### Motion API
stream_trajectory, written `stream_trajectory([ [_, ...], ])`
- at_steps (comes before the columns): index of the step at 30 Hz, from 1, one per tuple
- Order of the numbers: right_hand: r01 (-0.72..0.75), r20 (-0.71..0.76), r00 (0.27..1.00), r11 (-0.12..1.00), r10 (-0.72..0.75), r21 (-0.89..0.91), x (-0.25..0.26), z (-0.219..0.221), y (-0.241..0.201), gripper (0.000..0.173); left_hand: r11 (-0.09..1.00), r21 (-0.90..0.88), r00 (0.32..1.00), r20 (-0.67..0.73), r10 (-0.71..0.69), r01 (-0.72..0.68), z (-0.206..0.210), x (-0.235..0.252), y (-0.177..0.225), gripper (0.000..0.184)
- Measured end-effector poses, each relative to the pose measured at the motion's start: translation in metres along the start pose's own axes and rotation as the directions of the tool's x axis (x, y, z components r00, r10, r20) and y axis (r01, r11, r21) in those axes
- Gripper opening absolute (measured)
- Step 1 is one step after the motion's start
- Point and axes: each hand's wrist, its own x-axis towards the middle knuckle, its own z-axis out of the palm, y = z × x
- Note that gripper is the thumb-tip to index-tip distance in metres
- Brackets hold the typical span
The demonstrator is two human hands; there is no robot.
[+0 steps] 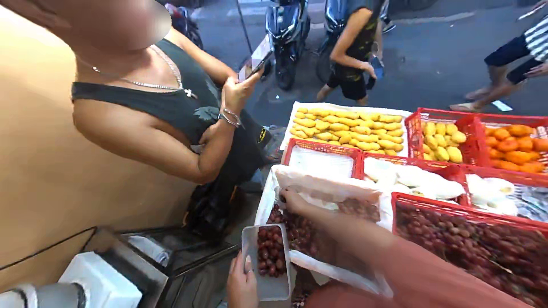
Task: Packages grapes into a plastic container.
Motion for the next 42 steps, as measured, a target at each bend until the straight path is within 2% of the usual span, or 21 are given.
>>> stream_trajectory([
  [2,0.014,0.005,1.000,0.985,-0.015,0.174,-0.003,-0.012,0.010,0.038,1.000,-0.012,1.000,-0.010,-0.007,0.006,0.001,-0.001,-0.001,0.038],
  [4,-0.076,0.096,0.995,0.885,0.036,0.459,-0.014,-0.020,0.018,0.042,0.999,-0.027,1.000,-0.009,-0.018,0.017,0.000,-0.002,0.000,0.037],
  [6,-0.154,0.175,0.984,0.672,0.037,0.724,-0.027,-0.028,0.024,0.042,0.999,-0.041,1.000,0.007,-0.028,0.028,-0.003,-0.001,0.002,0.036],
  [8,-0.158,0.200,0.979,0.453,-0.046,0.878,-0.044,-0.036,0.028,0.039,0.998,-0.055,0.999,0.017,-0.034,0.035,-0.005,-0.002,0.003,0.037],
  [11,-0.164,0.197,0.965,0.187,-0.173,0.969,-0.067,-0.051,0.027,0.031,0.997,-0.064,0.999,0.022,-0.040,0.041,-0.003,-0.002,-0.001,0.037],
  [13,-0.146,0.163,0.972,0.108,-0.170,0.983,-0.077,-0.063,0.014,0.016,0.998,-0.061,1.000,-0.001,-0.022,0.022,-0.002,-0.001,-0.001,0.036],
  [16,-0.146,0.152,0.986,0.085,-0.072,0.986,-0.082,-0.079,-0.017,0.036,0.999,-0.037,1.000,-0.003,-0.015,0.015,-0.003,0.000,-0.003,0.036],
  [20,-0.312,0.319,0.948,-0.224,-0.006,0.923,-0.078,-0.064,-0.011,0.039,0.998,-0.054,0.999,0.031,-0.014,0.015,0.002,-0.001,-0.008,0.037],
  [22,-0.358,0.367,0.930,-0.190,0.015,0.914,-0.065,-0.061,-0.001,0.034,0.998,-0.061,0.999,0.036,-0.015,0.017,0.003,0.001,-0.009,0.037],
  [23,-0.359,0.365,0.927,-0.077,0.083,0.930,-0.057,-0.059,0.006,0.032,0.998,-0.060,0.999,0.042,-0.021,0.024,0.003,0.000,-0.010,0.037],
  [25,-0.340,0.257,0.930,0.350,0.261,0.873,-0.044,-0.054,0.018,0.029,0.997,-0.063,0.998,0.051,-0.037,0.040,0.004,-0.001,-0.011,0.039],
  [26,-0.334,0.174,0.933,0.578,0.315,0.745,-0.039,-0.051,0.022,0.027,0.997,-0.065,0.998,0.047,-0.040,0.043,0.004,-0.001,-0.012,0.039],
  [28,-0.210,0.034,0.977,0.910,0.212,0.359,-0.029,-0.040,0.032,0.025,0.995,-0.083,0.998,0.042,-0.044,0.048,0.004,-0.001,-0.013,0.039],
  [29,-0.111,0.015,0.994,0.983,0.110,0.143,-0.024,-0.033,0.039,0.023,0.994,-0.094,0.998,0.041,-0.045,0.049,0.005,-0.002,-0.014,0.039],
  [31,0.031,0.062,0.998,0.975,-0.018,-0.220,-0.016,-0.022,0.053,0.023,0.993,-0.108,0.998,0.044,-0.047,0.052,0.006,-0.002,-0.015,0.039],
  [34,0.101,0.094,0.993,0.940,-0.074,-0.326,-0.007,-0.015,0.068,0.020,0.992,-0.115,0.998,0.040,-0.041,0.045,0.007,-0.003,-0.013,0.039],
  [35,0.099,0.094,0.993,0.958,-0.076,-0.270,-0.009,-0.021,0.063,0.021,0.994,-0.105,0.999,0.037,-0.038,0.042,0.006,-0.003,-0.012,0.039],
  [37,0.112,0.048,0.992,0.994,-0.112,0.019,-0.022,-0.038,0.038,0.026,0.994,-0.088,0.998,0.033,-0.054,0.057,0.004,-0.002,-0.010,0.039],
  [39,0.207,-0.029,0.977,0.912,-0.210,0.355,-0.051,-0.060,-0.006,0.029,0.992,-0.091,0.996,0.042,-0.079,0.083,0.005,-0.001,-0.010,0.039],
  [40,0.316,-0.078,0.946,0.836,-0.316,0.449,-0.071,-0.071,-0.035,0.028,0.991,-0.094,0.995,0.047,-0.086,0.090,0.006,-0.001,-0.009,0.039],
  [42,0.593,-0.185,0.792,0.660,-0.582,0.461,-0.110,-0.083,-0.094,0.022,0.994,-0.080,0.996,0.055,-0.074,0.078,0.005,0.000,-0.006,0.039],
])
